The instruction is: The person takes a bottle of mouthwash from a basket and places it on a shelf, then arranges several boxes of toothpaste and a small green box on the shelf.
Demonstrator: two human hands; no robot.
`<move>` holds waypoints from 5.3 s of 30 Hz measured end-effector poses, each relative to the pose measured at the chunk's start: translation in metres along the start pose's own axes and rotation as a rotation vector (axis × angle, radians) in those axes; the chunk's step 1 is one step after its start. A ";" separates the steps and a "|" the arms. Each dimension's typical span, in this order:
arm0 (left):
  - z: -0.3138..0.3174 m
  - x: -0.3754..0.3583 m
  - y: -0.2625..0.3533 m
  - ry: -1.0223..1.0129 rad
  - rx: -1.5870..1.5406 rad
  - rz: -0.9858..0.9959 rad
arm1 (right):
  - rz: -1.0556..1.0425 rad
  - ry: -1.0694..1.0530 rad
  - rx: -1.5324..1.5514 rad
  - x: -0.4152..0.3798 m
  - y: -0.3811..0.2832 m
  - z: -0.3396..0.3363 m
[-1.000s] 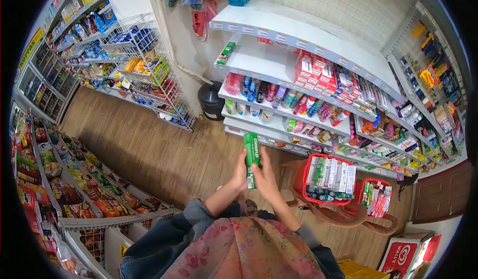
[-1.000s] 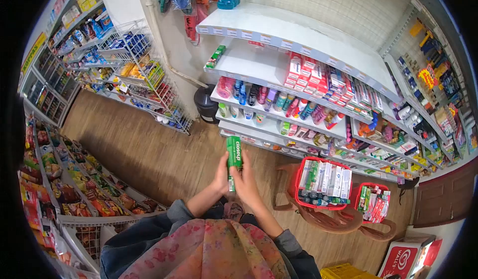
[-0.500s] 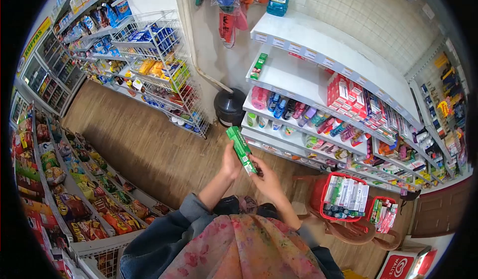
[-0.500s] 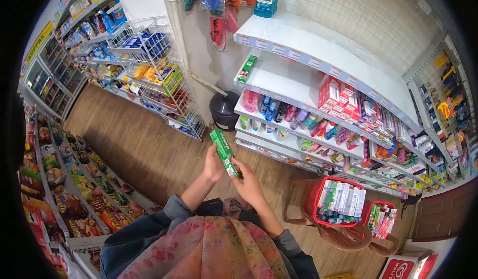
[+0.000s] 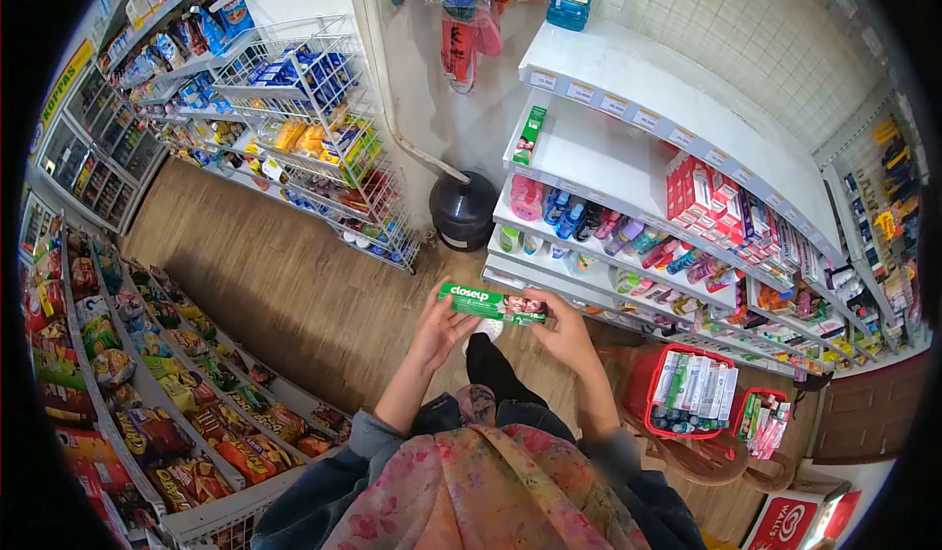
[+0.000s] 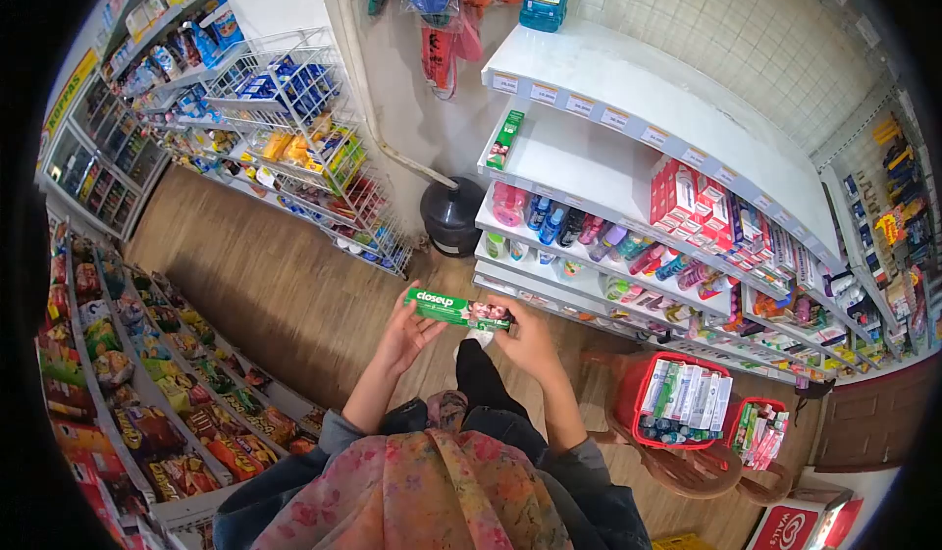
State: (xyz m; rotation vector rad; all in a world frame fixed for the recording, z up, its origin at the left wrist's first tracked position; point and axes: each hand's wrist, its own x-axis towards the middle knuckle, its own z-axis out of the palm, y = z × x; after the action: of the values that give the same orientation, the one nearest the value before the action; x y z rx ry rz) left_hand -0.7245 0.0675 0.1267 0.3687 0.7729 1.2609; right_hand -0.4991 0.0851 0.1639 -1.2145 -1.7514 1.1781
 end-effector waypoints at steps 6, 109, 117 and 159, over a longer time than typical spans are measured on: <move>-0.006 0.039 0.020 -0.073 -0.023 0.051 | -0.045 0.062 -0.072 0.048 0.003 -0.004; 0.109 0.263 0.106 -0.453 0.311 -0.058 | 0.043 0.591 0.915 0.242 0.028 -0.089; 0.105 0.262 0.087 -0.526 0.596 0.104 | 0.214 0.431 0.745 0.247 0.025 -0.063; 0.059 0.317 0.085 -0.508 1.130 0.567 | 0.247 0.619 -0.367 0.263 0.043 -0.035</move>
State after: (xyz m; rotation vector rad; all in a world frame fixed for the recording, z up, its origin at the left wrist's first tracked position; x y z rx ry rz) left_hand -0.7108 0.4006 0.1225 1.8495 0.8996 1.0369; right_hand -0.5394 0.3506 0.1470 -1.8200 -1.3925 0.5119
